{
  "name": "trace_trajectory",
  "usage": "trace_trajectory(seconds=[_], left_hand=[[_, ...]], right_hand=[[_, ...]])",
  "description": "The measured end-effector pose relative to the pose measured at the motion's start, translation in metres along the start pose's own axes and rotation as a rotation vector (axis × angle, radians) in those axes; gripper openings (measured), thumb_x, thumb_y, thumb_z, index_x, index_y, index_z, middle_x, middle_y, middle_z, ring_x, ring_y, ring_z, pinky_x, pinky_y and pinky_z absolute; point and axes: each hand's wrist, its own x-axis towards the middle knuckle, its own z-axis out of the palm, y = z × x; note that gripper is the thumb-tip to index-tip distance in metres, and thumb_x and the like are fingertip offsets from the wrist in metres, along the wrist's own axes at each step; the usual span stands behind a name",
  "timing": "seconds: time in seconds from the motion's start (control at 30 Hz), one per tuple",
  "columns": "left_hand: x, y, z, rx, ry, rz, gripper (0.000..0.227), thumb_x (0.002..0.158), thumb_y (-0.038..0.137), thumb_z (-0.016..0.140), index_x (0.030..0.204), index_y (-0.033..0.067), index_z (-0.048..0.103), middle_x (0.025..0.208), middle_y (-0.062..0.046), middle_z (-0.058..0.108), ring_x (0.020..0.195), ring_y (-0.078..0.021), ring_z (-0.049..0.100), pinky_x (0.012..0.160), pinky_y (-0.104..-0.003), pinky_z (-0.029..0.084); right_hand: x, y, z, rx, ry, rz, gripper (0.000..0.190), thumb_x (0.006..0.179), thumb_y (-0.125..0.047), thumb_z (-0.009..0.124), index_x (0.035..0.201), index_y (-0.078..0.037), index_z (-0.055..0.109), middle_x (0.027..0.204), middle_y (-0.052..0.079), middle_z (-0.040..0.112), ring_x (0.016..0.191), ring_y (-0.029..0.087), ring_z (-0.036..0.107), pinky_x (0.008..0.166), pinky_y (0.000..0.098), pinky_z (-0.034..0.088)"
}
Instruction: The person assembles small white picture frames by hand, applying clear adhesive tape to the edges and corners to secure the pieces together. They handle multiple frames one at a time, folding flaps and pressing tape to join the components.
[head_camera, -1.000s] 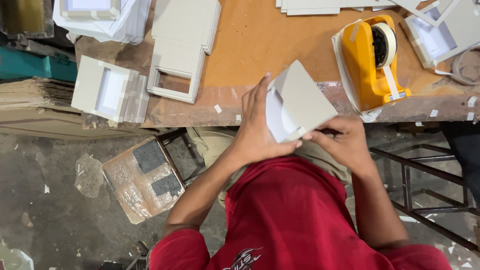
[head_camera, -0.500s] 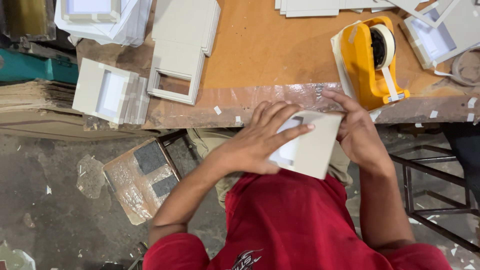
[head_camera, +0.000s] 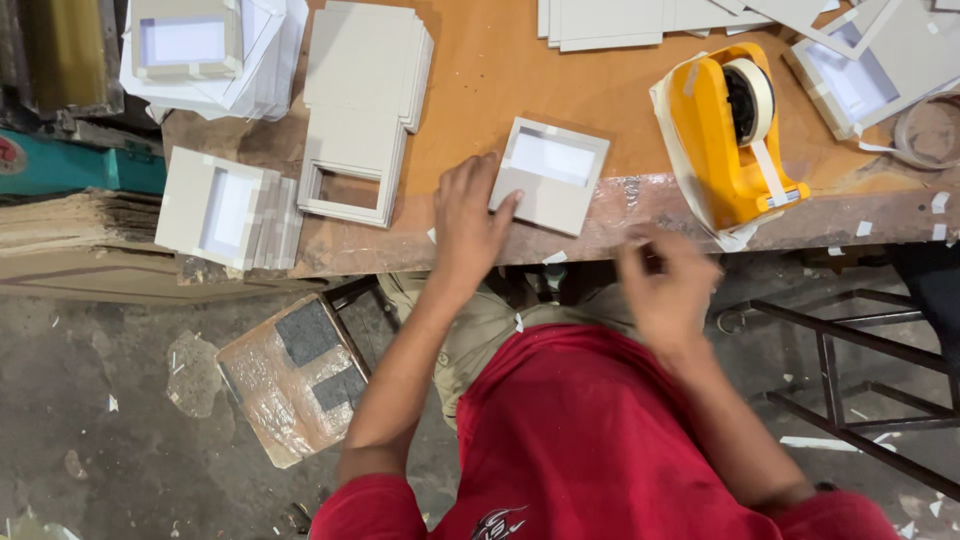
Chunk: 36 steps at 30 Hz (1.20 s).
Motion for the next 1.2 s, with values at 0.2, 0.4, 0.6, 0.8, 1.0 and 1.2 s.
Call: trace_trajectory(seconds=[0.2,0.4,0.6,0.8,1.0,1.2], left_hand=[[-0.012,0.009,0.035,-0.004,0.106,-0.012,0.070,0.093,0.038,0.076,0.145,0.0014,0.048,0.140,-0.020,0.055,0.129,-0.0378,0.046,0.111,-0.052,0.034],[-0.010,0.006,0.042,-0.014,0.129,-0.053,0.065,0.095,0.039,0.073,0.144,0.0021,0.050,0.138,-0.017,0.058,0.130,-0.0357,0.048,0.112,-0.052,0.033],[-0.012,0.002,0.042,-0.046,0.154,-0.026,0.061,0.094,0.033,0.075,0.140,-0.0004,0.054,0.135,-0.018,0.060,0.129,-0.0359,0.050,0.112,-0.051,0.035],[-0.010,0.004,0.040,-0.047,0.147,-0.029,0.057,0.093,0.029,0.076,0.137,-0.0009,0.057,0.133,-0.018,0.061,0.129,-0.0357,0.050,0.113,-0.050,0.034],[-0.010,0.006,0.039,-0.062,0.149,-0.041,0.054,0.092,0.027,0.076,0.135,-0.0004,0.058,0.133,-0.018,0.061,0.130,-0.0354,0.050,0.113,-0.050,0.034],[-0.011,0.003,0.041,-0.054,0.144,-0.047,0.054,0.092,0.028,0.075,0.135,-0.0007,0.058,0.133,-0.019,0.061,0.130,-0.0358,0.050,0.113,-0.050,0.034]], right_hand=[[0.034,0.059,-0.073,-0.549,0.161,-0.108,0.021,0.100,-0.011,0.077,0.117,0.001,0.075,0.114,0.023,0.062,0.113,0.037,0.054,0.102,0.0465,0.040],[0.060,0.095,-0.083,-0.113,0.031,0.117,0.014,0.104,-0.009,0.079,0.110,0.003,0.078,0.102,0.012,0.069,0.095,0.021,0.059,0.083,0.0341,0.048],[0.064,0.090,-0.093,0.447,0.147,0.433,0.016,0.100,-0.005,0.079,0.111,0.006,0.074,0.090,0.001,0.070,0.072,0.003,0.059,0.068,0.0174,0.046],[0.056,0.093,-0.094,0.661,0.153,0.677,0.022,0.098,-0.003,0.080,0.114,0.005,0.069,0.093,0.009,0.075,0.065,0.006,0.059,0.057,0.0191,0.043],[0.033,0.110,-0.089,0.690,0.257,0.577,0.029,0.101,0.005,0.081,0.115,-0.002,0.056,0.097,0.014,0.073,0.072,0.009,0.063,0.060,0.0208,0.043],[0.005,0.134,-0.089,0.610,0.200,0.535,0.026,0.104,0.008,0.079,0.110,-0.002,0.055,0.092,0.010,0.069,0.070,0.007,0.056,0.065,0.0197,0.041]])
